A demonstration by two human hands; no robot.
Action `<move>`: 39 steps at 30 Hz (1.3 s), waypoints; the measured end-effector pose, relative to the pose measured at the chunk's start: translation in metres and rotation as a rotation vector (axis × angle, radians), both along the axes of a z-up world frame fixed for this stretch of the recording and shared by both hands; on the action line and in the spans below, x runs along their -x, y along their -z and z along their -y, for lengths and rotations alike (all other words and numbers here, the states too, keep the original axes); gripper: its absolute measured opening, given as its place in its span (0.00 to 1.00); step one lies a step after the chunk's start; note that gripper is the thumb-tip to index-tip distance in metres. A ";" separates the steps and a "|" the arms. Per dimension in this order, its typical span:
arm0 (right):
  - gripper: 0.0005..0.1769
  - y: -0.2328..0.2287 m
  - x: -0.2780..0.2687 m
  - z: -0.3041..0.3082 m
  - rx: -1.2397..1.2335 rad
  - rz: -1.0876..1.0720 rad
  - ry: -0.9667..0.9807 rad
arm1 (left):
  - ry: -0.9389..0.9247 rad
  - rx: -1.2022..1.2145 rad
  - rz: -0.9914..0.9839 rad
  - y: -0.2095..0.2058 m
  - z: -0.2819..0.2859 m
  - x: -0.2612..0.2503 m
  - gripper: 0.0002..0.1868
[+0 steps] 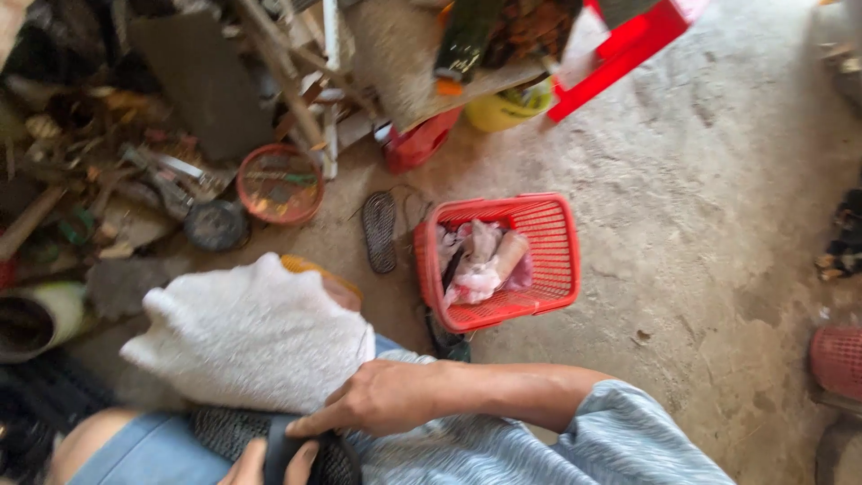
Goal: Hand-sewing a rubber sole onto a shoe using a needle and thread in a workshop environment.
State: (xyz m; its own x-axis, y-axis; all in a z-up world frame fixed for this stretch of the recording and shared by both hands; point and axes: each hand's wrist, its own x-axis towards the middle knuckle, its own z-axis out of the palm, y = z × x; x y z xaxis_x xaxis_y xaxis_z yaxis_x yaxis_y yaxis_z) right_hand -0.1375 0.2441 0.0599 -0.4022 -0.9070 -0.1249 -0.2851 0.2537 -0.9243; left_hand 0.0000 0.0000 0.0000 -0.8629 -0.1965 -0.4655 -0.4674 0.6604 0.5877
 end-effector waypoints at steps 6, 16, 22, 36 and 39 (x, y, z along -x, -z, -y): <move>0.27 -0.010 0.007 0.006 0.066 0.050 0.074 | 0.344 0.318 -0.076 -0.065 -0.007 0.037 0.25; 0.24 -0.004 0.025 0.000 -0.135 0.174 0.621 | 0.302 0.167 -0.238 -0.081 -0.007 0.046 0.28; 0.16 0.005 0.007 0.010 -0.100 -0.551 0.480 | 0.297 0.157 -0.230 -0.080 -0.007 0.044 0.30; 0.05 -0.020 0.002 0.003 0.233 0.578 0.311 | 0.305 0.224 -0.384 -0.073 -0.004 0.038 0.32; 0.08 -0.019 0.004 0.019 0.017 0.190 0.368 | 0.310 0.221 -0.382 -0.073 -0.003 0.038 0.32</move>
